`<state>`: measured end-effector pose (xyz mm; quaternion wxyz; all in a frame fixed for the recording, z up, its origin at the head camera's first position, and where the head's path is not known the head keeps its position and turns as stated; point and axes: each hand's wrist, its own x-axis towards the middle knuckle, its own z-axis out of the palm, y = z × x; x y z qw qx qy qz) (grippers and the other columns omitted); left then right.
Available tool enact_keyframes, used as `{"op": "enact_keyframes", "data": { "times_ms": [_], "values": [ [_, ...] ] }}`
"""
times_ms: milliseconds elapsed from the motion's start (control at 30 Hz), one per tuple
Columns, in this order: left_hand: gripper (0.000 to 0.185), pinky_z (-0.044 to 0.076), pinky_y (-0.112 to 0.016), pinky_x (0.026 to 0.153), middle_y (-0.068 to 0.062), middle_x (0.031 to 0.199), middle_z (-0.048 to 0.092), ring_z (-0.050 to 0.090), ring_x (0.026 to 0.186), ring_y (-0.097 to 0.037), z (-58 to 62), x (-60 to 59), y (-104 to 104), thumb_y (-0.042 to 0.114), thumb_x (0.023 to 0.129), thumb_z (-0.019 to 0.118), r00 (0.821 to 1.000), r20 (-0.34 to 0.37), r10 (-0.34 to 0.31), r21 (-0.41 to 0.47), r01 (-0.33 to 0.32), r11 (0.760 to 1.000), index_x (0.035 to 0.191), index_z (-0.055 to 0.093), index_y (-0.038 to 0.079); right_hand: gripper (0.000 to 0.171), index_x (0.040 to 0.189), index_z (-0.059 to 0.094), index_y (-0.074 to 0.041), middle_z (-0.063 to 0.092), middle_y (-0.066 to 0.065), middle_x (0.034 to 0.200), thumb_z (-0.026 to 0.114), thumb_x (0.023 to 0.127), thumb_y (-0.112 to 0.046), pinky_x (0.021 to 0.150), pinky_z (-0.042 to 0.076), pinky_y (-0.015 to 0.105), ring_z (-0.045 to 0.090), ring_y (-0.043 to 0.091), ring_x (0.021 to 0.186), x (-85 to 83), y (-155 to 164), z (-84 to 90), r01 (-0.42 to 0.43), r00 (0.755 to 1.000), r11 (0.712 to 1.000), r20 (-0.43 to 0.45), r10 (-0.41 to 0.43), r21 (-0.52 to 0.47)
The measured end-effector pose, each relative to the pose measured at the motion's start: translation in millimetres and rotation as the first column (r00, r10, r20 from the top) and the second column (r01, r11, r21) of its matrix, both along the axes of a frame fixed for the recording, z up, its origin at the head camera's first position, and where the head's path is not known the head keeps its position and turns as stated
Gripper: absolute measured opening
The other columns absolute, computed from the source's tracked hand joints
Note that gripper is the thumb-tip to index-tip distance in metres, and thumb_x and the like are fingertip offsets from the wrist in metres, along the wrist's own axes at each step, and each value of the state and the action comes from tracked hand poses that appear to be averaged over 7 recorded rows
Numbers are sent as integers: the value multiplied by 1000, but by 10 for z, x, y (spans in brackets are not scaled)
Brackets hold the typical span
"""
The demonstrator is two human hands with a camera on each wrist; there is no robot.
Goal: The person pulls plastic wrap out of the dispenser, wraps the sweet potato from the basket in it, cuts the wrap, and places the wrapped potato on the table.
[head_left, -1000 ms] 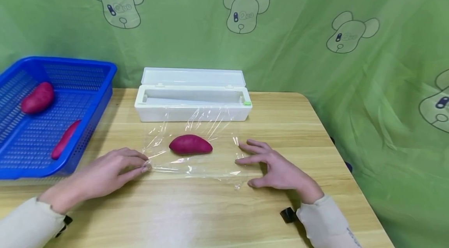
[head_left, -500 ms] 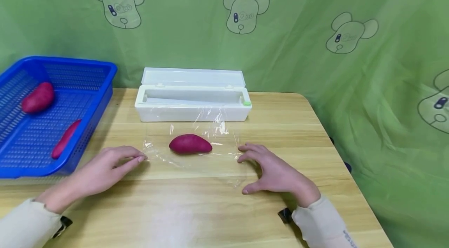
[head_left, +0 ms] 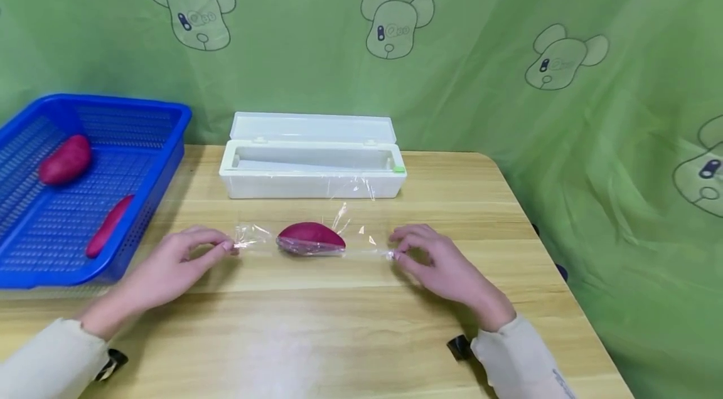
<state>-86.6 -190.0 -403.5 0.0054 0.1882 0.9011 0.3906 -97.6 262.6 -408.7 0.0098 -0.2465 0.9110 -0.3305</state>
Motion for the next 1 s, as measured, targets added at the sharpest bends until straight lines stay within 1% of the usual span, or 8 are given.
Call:
{"op": "enact_keyframes", "data": {
  "times_ms": [133,233,333,433,567,800,900,1000],
  "values": [
    [27,59,-49,104,-4,113,82,74,117,-31,4,-123,63,28,113,57,995,90,53,19,-55,998,114,81,14,12,103,74,-16,79,0,106,65,108,-20,91,62,39,72,19,102,-49,-49,36,123,987,992,104,-122,-3],
    [31,59,-31,93,-1,105,82,75,105,-20,-9,-208,137,30,114,55,982,171,76,33,-83,996,115,78,10,19,97,72,-15,77,1,94,62,110,-25,72,54,28,65,15,85,-103,-95,44,183,973,983,138,-185,23],
    [33,61,-25,82,-5,100,81,75,95,-16,-20,-267,198,28,115,53,971,223,81,77,-100,992,118,74,4,21,94,69,-15,74,3,88,61,110,-25,61,47,25,60,16,75,-160,-138,45,224,962,974,153,-226,32],
    [33,63,-25,76,-9,97,81,77,87,-15,-14,-289,191,26,115,52,965,241,107,93,-133,987,119,72,-1,23,93,65,-14,74,3,85,60,111,-26,61,47,26,63,16,74,-232,-204,60,249,950,968,191,-248,19],
    [34,60,-25,67,-9,93,82,76,80,-13,0,-282,129,23,114,52,956,239,168,33,-180,983,118,72,-4,25,94,63,-13,74,2,84,58,112,-30,67,47,28,64,17,76,-320,-311,80,242,942,970,237,-239,17],
    [33,58,-24,63,-8,88,82,76,73,-13,-42,-340,199,24,112,56,947,258,194,27,-207,978,119,71,-5,21,92,65,-15,69,-1,75,63,108,-30,63,43,29,55,16,66,-319,-334,80,291,929,952,208,-305,95],
    [36,59,-25,62,-13,95,82,77,72,-14,-44,-340,191,23,110,60,937,280,207,69,-234,970,130,65,-7,18,95,67,-15,66,-1,74,66,106,-30,64,44,29,54,16,66,-321,-349,73,297,928,950,206,-311,94],
    [48,65,-28,67,-26,116,78,79,75,-18,-38,-319,152,22,111,59,912,362,192,155,-261,953,147,51,-8,17,97,70,-14,66,-1,75,69,104,-29,65,45,28,55,16,67,-333,-370,62,295,928,953,216,-304,73]
  ]
}}
